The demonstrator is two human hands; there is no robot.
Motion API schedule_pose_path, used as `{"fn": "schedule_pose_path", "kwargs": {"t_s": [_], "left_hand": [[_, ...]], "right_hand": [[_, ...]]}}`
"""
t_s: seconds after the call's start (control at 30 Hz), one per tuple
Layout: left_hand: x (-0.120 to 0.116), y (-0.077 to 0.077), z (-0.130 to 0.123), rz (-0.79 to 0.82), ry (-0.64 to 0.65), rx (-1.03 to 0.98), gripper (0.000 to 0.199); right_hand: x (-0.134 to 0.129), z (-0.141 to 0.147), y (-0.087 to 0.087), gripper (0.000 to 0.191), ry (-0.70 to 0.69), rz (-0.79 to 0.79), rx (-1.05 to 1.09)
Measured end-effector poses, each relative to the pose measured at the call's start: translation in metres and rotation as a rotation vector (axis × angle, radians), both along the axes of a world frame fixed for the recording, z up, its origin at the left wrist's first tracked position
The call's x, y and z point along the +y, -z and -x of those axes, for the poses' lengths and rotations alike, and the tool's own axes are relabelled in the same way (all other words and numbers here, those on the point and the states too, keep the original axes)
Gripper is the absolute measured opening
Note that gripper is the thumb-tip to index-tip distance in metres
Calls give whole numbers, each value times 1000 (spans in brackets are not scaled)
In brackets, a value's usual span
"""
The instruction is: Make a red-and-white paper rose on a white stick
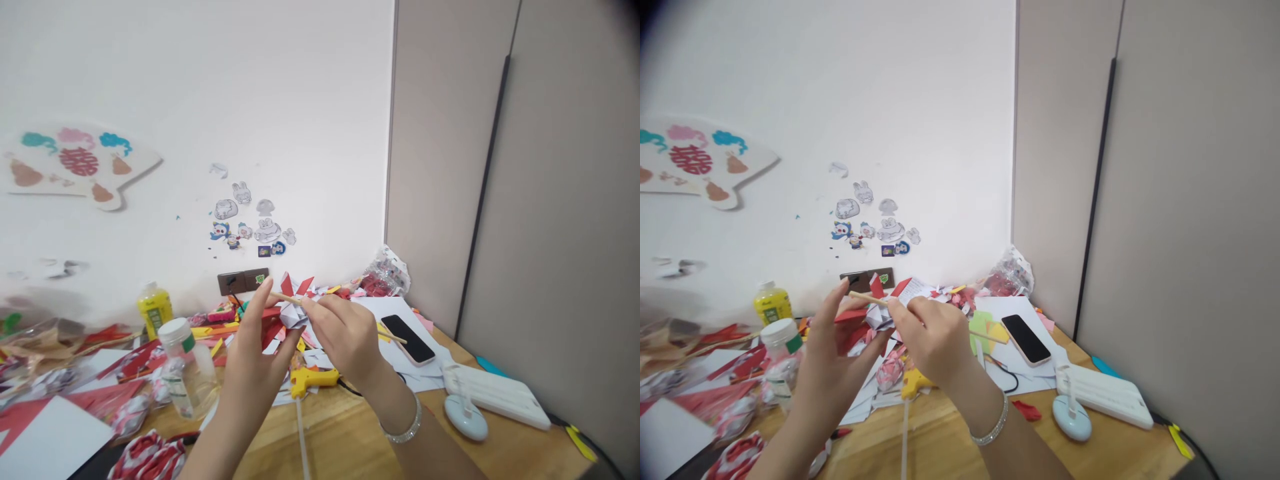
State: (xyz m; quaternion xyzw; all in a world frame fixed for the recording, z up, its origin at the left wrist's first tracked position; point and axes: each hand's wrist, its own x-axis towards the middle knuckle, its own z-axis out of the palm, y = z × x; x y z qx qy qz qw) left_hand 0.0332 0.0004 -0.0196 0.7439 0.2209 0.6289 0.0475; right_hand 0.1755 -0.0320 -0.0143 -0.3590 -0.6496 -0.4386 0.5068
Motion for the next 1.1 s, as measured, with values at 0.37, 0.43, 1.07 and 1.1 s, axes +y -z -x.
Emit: {"fn": "schedule_pose_path", "kwargs": {"t_s": [0.37,0.43,1.07,1.1], "left_hand": [[-4,-1,0,16,-15,-5,70],[-3,-1,0,5,-4,-3,71],[-5,0,-4,-23,68,-3,75],[-5,0,-4,-11,63,-4,75]], "right_hand": [[-2,0,-2,23,-55,48,-3],[-1,0,-2,21,-70,59,-10],[-12,-4,-11,33,-178,442,125],[-13,-4,-11,33,-199,463,138]]}}
